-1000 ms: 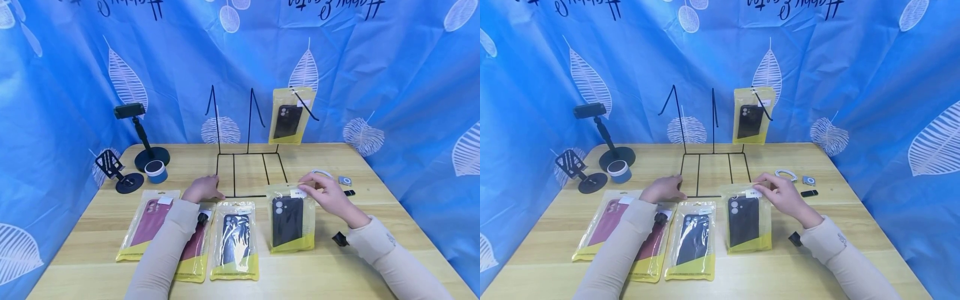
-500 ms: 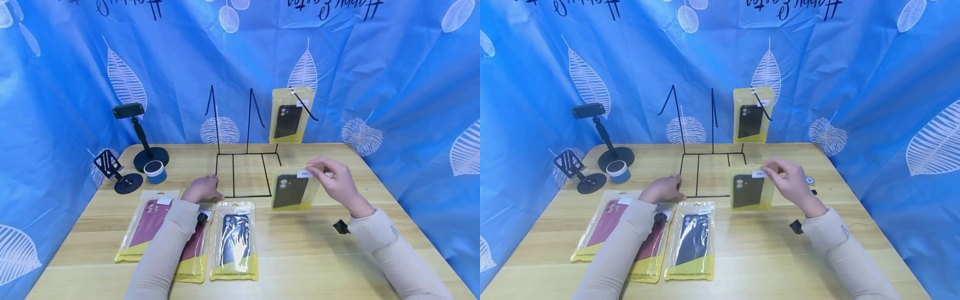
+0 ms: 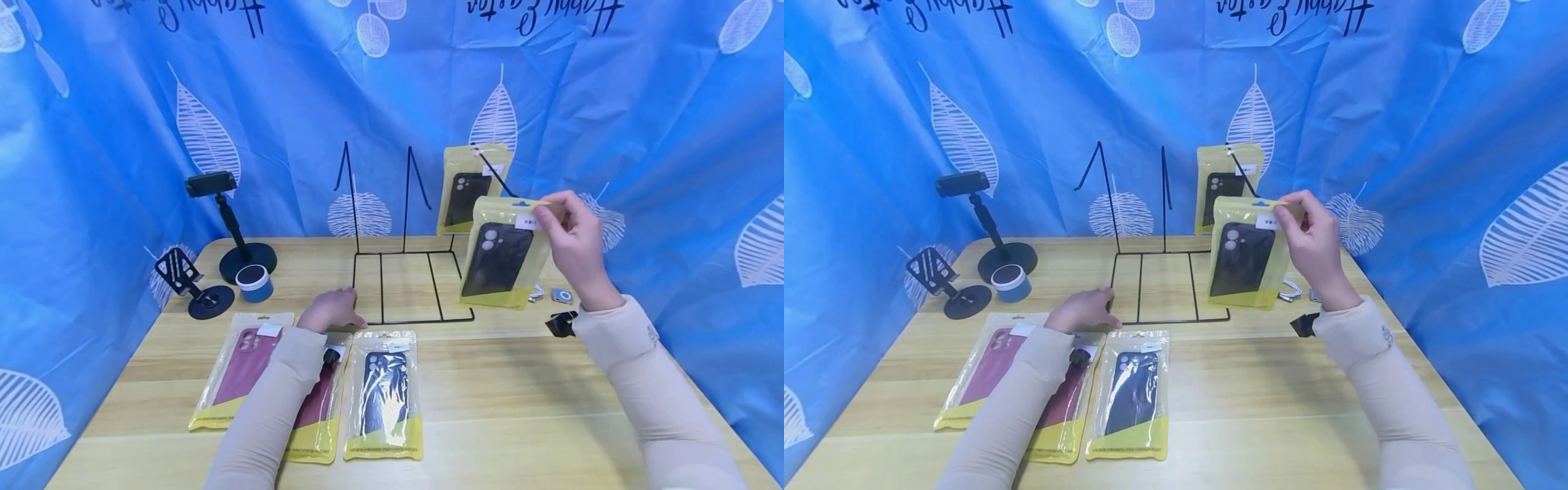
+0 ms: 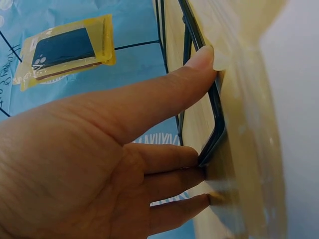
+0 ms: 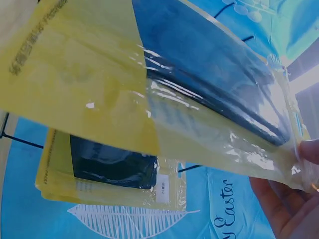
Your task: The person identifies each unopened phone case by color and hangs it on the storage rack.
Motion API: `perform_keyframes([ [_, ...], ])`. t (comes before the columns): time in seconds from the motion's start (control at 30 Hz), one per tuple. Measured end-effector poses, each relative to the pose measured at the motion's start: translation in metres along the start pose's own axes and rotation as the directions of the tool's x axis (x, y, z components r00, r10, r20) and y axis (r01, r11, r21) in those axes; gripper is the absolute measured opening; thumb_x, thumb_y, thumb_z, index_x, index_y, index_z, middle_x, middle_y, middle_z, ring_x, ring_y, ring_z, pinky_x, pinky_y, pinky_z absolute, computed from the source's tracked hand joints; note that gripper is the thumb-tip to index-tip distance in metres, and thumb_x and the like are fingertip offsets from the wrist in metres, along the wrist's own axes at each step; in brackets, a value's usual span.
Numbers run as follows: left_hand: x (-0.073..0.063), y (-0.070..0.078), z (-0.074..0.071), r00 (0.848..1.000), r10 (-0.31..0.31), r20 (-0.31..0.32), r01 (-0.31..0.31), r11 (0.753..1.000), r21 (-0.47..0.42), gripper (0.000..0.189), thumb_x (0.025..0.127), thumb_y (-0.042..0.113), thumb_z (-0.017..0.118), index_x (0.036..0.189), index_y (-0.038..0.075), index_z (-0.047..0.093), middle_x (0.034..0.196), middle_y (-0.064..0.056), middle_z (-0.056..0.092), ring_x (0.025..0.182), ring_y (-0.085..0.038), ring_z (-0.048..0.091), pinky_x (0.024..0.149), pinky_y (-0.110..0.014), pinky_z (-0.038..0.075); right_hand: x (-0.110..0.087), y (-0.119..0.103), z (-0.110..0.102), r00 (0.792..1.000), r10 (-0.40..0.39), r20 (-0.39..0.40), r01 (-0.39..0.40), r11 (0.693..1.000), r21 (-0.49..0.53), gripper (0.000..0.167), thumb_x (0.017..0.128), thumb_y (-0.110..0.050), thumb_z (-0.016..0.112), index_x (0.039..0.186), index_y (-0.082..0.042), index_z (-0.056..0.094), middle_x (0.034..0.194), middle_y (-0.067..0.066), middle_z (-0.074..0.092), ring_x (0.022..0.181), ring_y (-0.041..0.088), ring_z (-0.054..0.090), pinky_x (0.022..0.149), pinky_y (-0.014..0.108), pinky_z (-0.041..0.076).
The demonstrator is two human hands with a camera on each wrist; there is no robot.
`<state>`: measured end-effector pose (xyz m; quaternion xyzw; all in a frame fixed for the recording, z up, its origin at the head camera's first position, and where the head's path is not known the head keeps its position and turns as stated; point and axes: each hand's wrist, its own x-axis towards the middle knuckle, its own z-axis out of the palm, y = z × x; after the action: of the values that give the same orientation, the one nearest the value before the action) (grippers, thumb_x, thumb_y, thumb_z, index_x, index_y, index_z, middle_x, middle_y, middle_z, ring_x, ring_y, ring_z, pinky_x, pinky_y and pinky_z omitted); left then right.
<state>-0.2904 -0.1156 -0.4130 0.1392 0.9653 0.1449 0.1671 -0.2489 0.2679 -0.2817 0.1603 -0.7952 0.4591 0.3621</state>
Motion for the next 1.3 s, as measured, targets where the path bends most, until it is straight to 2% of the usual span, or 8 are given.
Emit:
perform_keyframes([
  [0.1,0.000,0.000,0.000,1.000,-0.001,-0.002,0.001,1.000,0.002,0.083,0.086,0.042,0.076,0.148,-0.001,0.042,0.155,-0.024,0.038,0.142,-0.043,0.039,0.112,-0.054,0.038,0.008,0.000,0.001,0.999,0.038,0.004,-0.038,0.999,-0.019,0.023,0.099,-0.021,0.062,0.105,0.002,0.065,0.081,-0.014,0.056,0.061,0.009,0.042,0.055,0.022,0.033],
  [0.3,0.002,-0.002,0.002,1.000,-0.005,0.002,0.005,1.000,0.008,0.083,0.085,0.043,0.076,0.148,-0.001,0.042,0.154,-0.024,0.040,0.140,-0.042,0.041,0.112,-0.053,0.039,0.017,0.010,0.005,0.998,0.048,0.032,-0.046,0.997,-0.067,0.024,0.099,-0.024,0.061,0.106,-0.001,0.065,0.080,-0.015,0.056,0.063,0.009,0.043,0.058,0.022,0.035],
  [0.57,0.001,-0.001,0.000,1.000,-0.005,-0.004,0.006,1.000,0.012,0.080,0.086,0.043,0.076,0.145,-0.001,0.046,0.154,-0.024,0.040,0.141,-0.042,0.040,0.112,-0.053,0.039,0.039,0.028,0.014,0.986,0.132,0.099,-0.116,0.982,-0.150,0.033,0.099,-0.041,0.058,0.107,-0.010,0.064,0.084,-0.013,0.056,0.074,0.010,0.049,0.065,0.023,0.038],
  [0.67,0.001,-0.001,0.000,1.000,-0.006,-0.005,0.006,1.000,0.009,0.080,0.086,0.043,0.076,0.146,-0.001,0.045,0.155,-0.023,0.039,0.141,-0.042,0.040,0.112,-0.053,0.039,0.049,0.033,0.020,0.981,0.151,0.124,-0.128,0.976,-0.178,0.037,0.099,-0.044,0.057,0.108,-0.009,0.064,0.090,-0.007,0.058,0.078,0.010,0.050,0.068,0.023,0.040],
  [0.77,0.001,0.000,0.000,1.000,-0.009,-0.001,0.009,1.000,0.010,0.082,0.086,0.043,0.075,0.147,0.000,0.044,0.157,-0.022,0.037,0.142,-0.042,0.039,0.113,-0.053,0.038,0.060,0.036,0.027,0.978,0.161,0.131,-0.124,0.960,-0.251,0.042,0.100,-0.047,0.054,0.110,-0.008,0.064,0.102,0.000,0.061,0.085,0.010,0.051,0.071,0.024,0.041],
  [0.9,0.002,-0.001,-0.001,1.000,-0.013,0.005,0.013,1.000,0.014,0.083,0.086,0.043,0.075,0.148,0.000,0.042,0.158,-0.021,0.034,0.143,-0.042,0.036,0.114,-0.053,0.037,0.073,0.041,0.034,0.970,0.187,0.154,-0.132,0.942,-0.309,0.045,0.101,-0.048,0.050,0.113,-0.007,0.062,0.116,0.008,0.059,0.085,0.017,0.049,0.070,0.029,0.040],
  [1.07,0.002,0.000,-0.001,1.000,-0.009,0.008,0.009,1.000,0.018,0.082,0.086,0.043,0.076,0.147,0.000,0.043,0.157,-0.021,0.037,0.142,-0.042,0.039,0.113,-0.053,0.038,0.086,0.047,0.042,0.958,0.227,0.175,-0.163,0.934,-0.318,0.048,0.101,-0.049,0.048,0.117,-0.006,0.061,0.114,0.009,0.054,0.080,0.020,0.047,0.066,0.031,0.041],
  [1.3,0.002,-0.002,0.000,1.000,-0.004,-0.002,0.004,1.000,0.029,0.075,0.085,0.044,0.076,0.140,0.000,0.051,0.151,-0.022,0.044,0.136,-0.042,0.046,0.108,-0.053,0.043,0.098,0.054,0.052,0.961,0.224,0.160,-0.160,0.929,-0.335,0.049,0.101,-0.047,0.051,0.118,-0.002,0.062,0.114,0.015,0.056,0.083,0.023,0.047,0.071,0.033,0.039],
])
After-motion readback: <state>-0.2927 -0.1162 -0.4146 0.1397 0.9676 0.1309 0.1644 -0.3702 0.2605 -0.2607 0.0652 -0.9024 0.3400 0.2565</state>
